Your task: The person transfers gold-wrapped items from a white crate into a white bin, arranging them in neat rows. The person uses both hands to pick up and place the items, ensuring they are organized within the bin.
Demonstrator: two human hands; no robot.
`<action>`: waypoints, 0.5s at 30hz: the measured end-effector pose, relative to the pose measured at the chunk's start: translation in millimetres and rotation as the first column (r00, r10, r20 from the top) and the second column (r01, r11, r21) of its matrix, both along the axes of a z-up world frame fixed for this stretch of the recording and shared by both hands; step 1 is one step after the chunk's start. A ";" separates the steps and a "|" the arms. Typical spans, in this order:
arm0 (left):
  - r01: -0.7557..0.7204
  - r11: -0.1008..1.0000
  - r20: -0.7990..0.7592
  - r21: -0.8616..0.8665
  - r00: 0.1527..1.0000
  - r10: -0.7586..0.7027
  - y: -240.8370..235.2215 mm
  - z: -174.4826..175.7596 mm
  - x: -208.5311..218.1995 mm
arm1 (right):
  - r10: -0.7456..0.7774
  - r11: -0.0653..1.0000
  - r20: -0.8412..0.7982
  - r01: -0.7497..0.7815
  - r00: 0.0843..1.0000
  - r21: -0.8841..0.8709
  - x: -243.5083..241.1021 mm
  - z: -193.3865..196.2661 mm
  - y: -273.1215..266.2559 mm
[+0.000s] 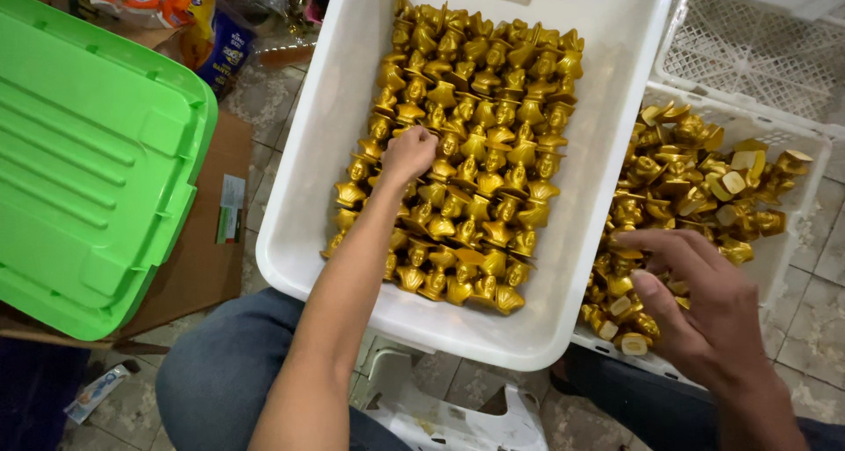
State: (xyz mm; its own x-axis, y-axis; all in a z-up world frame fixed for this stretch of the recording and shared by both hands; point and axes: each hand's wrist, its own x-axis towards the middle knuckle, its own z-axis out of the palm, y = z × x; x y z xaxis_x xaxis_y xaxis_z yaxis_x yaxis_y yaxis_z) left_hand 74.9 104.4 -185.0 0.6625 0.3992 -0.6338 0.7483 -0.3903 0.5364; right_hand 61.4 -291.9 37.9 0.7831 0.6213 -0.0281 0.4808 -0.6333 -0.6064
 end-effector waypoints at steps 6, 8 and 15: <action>-0.002 1.000 -0.012 0.001 1.000 0.002 2.9 2.8 2.0 | -0.052 0.998 -0.007 0.051 0.999 -0.032 3.7 -1.3 -3.2; -0.011 1.000 -0.004 0.013 1.000 0.011 3.2 -0.2 1.6 | -0.056 0.998 0.002 0.056 0.998 -0.031 6.1 -0.9 -4.7; -0.007 0.991 0.122 0.137 0.993 -0.010 9.2 -5.7 2.4 | -0.147 0.989 0.171 0.147 0.974 0.015 38.1 -17.8 -54.9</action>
